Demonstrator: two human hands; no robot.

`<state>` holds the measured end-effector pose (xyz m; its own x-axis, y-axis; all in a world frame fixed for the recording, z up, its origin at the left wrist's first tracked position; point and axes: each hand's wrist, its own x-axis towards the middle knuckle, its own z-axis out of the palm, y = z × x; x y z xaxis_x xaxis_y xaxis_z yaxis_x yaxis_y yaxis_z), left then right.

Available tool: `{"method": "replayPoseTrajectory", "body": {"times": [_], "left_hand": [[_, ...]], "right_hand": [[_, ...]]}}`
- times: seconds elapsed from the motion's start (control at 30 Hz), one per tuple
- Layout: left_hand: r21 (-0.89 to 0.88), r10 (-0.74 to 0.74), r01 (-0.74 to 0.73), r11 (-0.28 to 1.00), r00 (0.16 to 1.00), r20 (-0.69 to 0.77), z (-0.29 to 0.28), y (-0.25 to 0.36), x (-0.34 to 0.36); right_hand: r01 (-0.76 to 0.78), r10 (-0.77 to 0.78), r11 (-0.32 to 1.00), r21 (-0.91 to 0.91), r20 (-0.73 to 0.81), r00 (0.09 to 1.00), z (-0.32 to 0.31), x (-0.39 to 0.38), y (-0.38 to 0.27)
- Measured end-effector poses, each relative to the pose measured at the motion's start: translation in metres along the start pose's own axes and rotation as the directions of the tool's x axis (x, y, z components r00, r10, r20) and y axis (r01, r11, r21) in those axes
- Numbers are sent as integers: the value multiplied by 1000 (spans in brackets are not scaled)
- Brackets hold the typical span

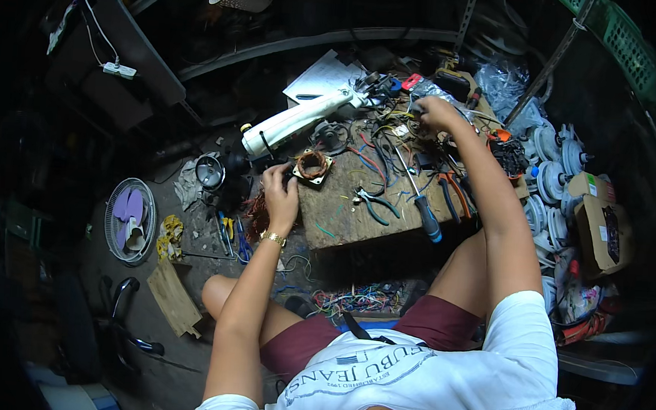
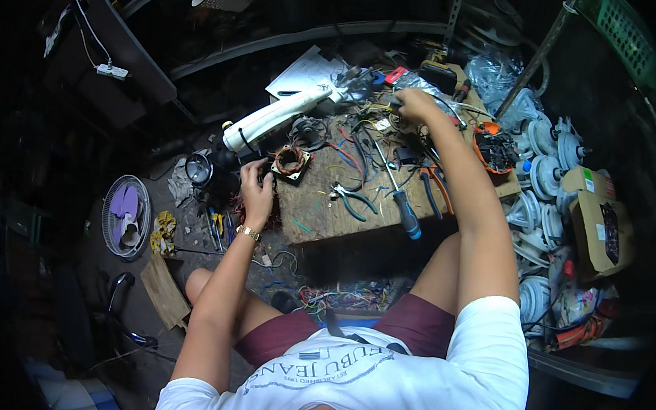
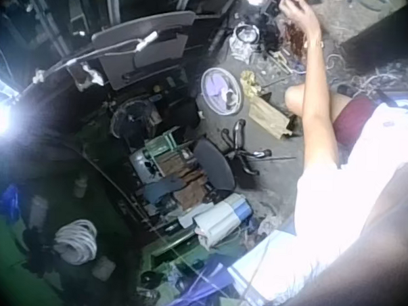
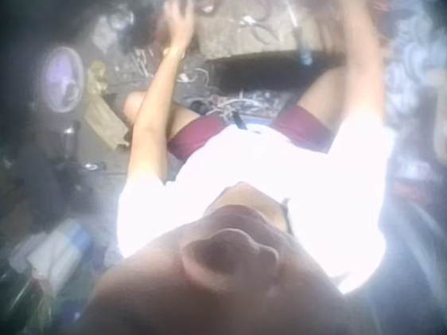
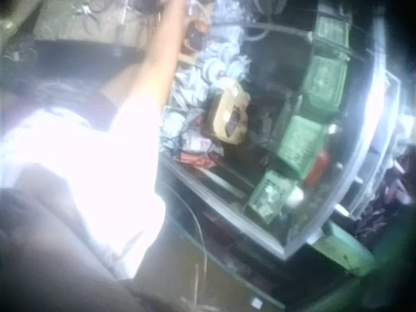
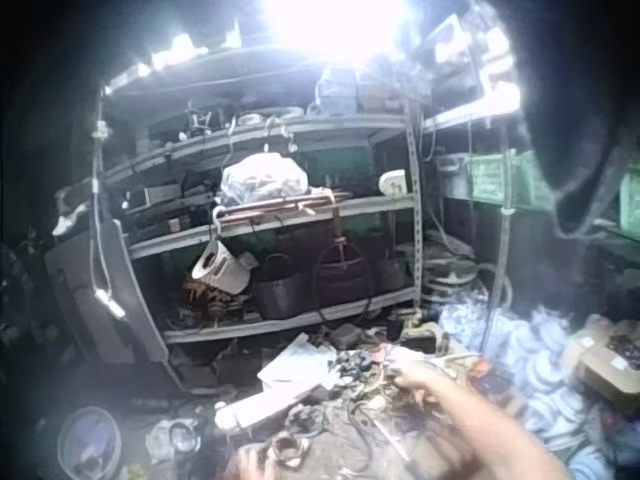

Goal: The person sits on the floor and strips the insulation from several colored wires using a utility knife. They then twist the exposed ends and insert them into a small black connector, repeating the process for multiple wires.

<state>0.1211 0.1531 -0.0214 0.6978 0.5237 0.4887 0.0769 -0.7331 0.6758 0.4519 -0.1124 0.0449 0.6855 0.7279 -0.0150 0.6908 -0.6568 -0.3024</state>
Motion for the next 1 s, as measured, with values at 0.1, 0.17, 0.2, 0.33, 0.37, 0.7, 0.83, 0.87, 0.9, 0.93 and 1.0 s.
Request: {"method": "replayPoseTrajectory", "body": {"times": [0.1,0.17,0.2,0.33,0.37,0.7,0.83,0.87,0.9,0.93,1.0], "left_hand": [[-189,33,-32,981,999,0,21,37,20],[-359,3,16,933,999,53,35,63,23],[-484,-15,62,873,995,101,41,79,26],[-392,119,-75,917,989,91,48,105,34],[-328,167,-128,936,981,94,45,108,32],[-119,472,-463,878,802,367,139,159,87],[-325,269,-158,933,904,334,170,132,84],[-407,119,11,913,949,291,183,145,93],[-588,-90,277,760,941,327,189,158,106],[-702,-304,495,513,869,390,185,161,119],[-451,-24,93,888,987,157,160,165,142]], "right_hand": [[122,-61,949,290,-212,975,-18,4,34],[96,13,893,439,-238,971,-15,-1,49],[85,52,857,509,-248,967,-16,-5,57],[-23,132,780,626,-128,983,-33,-20,48],[62,-13,886,459,-110,994,-38,-25,33],[164,-69,937,308,-296,953,-42,-65,-42],[-15,149,942,336,-376,914,-14,-66,-15],[-39,160,962,271,-440,884,1,-71,11],[-54,169,967,247,-473,865,15,-77,27],[-78,155,981,176,-485,861,22,-80,22],[-123,116,992,20,-497,860,30,-93,-3]]}}
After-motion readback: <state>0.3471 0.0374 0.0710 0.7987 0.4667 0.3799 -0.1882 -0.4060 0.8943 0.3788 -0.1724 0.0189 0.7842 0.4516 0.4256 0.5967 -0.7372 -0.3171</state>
